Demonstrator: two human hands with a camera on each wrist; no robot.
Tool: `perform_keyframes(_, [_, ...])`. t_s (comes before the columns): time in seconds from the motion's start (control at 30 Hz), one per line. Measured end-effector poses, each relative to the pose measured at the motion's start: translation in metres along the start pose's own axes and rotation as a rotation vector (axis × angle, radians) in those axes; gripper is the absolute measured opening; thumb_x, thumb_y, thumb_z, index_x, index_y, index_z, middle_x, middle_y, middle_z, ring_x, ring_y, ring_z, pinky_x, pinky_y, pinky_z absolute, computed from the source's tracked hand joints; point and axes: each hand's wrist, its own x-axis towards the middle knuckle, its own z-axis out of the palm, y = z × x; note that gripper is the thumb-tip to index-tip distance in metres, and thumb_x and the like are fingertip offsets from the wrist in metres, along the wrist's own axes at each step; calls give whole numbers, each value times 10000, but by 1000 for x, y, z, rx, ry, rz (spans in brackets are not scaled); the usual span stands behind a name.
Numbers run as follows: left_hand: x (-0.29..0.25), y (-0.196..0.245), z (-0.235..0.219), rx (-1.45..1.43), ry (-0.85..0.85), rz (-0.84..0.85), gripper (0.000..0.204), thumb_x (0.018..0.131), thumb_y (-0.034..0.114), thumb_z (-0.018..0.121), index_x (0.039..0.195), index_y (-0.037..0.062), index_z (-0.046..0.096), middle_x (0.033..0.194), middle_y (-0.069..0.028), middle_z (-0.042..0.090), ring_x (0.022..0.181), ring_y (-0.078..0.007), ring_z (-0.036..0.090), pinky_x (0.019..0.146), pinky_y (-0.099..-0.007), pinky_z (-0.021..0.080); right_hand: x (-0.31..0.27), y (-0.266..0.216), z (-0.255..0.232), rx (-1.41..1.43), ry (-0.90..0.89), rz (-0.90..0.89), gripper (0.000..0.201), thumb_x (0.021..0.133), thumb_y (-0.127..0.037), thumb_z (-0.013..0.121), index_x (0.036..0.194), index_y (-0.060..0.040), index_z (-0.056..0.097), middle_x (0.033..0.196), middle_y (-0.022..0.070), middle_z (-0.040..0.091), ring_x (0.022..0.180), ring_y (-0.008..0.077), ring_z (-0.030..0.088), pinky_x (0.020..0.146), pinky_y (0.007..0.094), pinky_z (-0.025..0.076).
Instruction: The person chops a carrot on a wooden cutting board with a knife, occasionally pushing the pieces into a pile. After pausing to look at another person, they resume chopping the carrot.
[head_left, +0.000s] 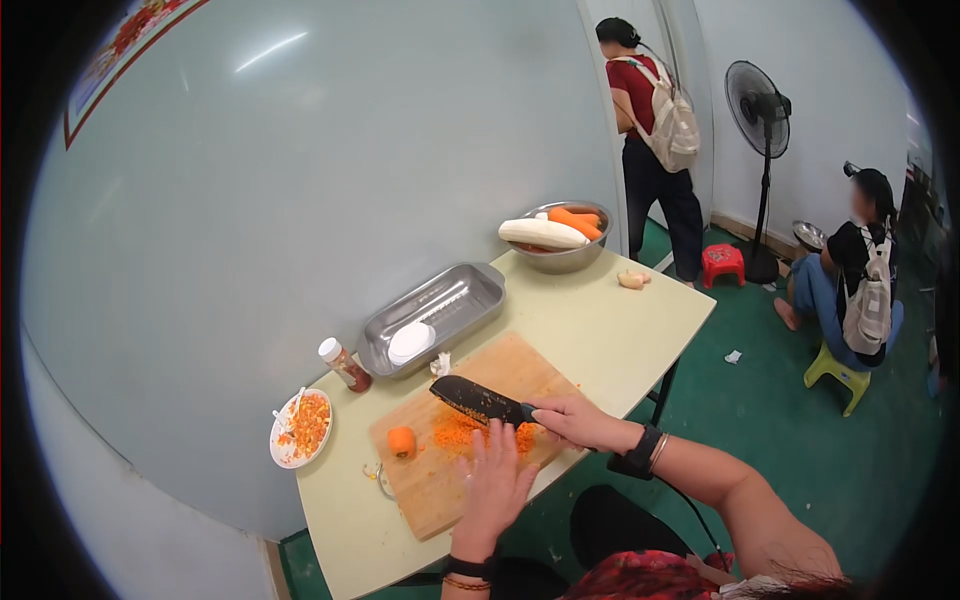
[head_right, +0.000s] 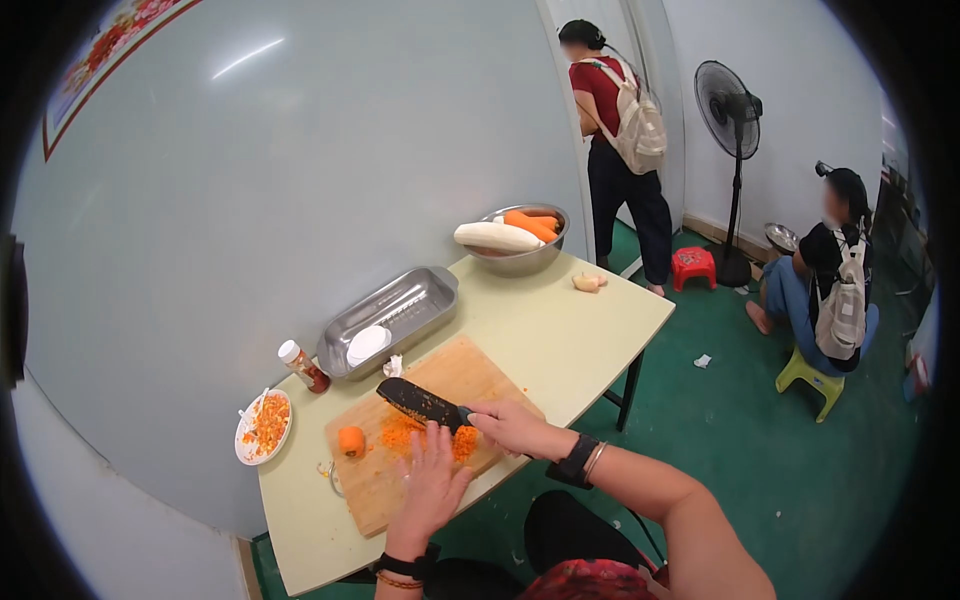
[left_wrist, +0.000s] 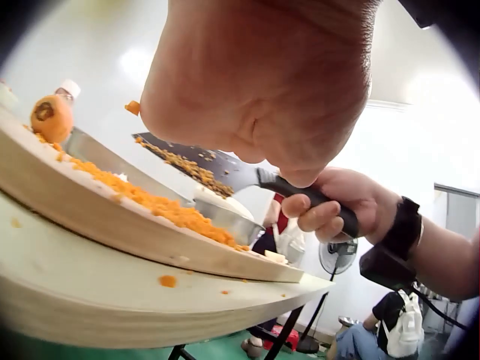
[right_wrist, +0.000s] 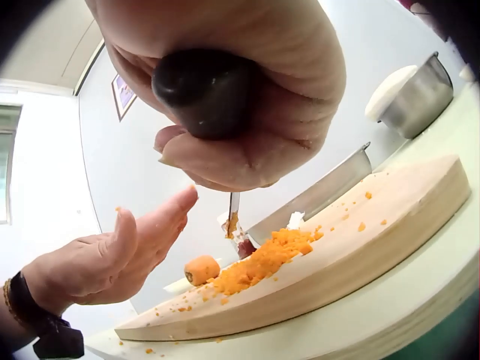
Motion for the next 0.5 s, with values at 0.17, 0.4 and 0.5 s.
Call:
perform_keyframes(0.17, [10,10,6,92,49,67,713,1017,508,411,1561,70,266,1638,-142,222,1493,-441,178,1101,-729,151,-8,1,-2,161,-17,9,418,1050,-278,465,1432,-123,531,683,-35,534,470,45,430,425,201,376])
perform_keyframes(0.4, [17,-6,14,108,176,48,694,1015,539,380,1557,111,302,1632,-100,266,1480,-413,247,1095,-733,167,-23,-11,-17,233,-39,56,425,1048,-249,471,1454,-129,509,689,-24,539,482,47,445,423,208,384])
perform_keyframes(0.5, [25,-18,15,131,206,30,680,1017,526,383,1557,121,305,1634,-92,265,1486,-408,238,1099,-730,163,-29,-10,-22,241,-37,82,428,1049,-251,474,1459,-131,503,704,-19,548,484,45,450,421,206,394])
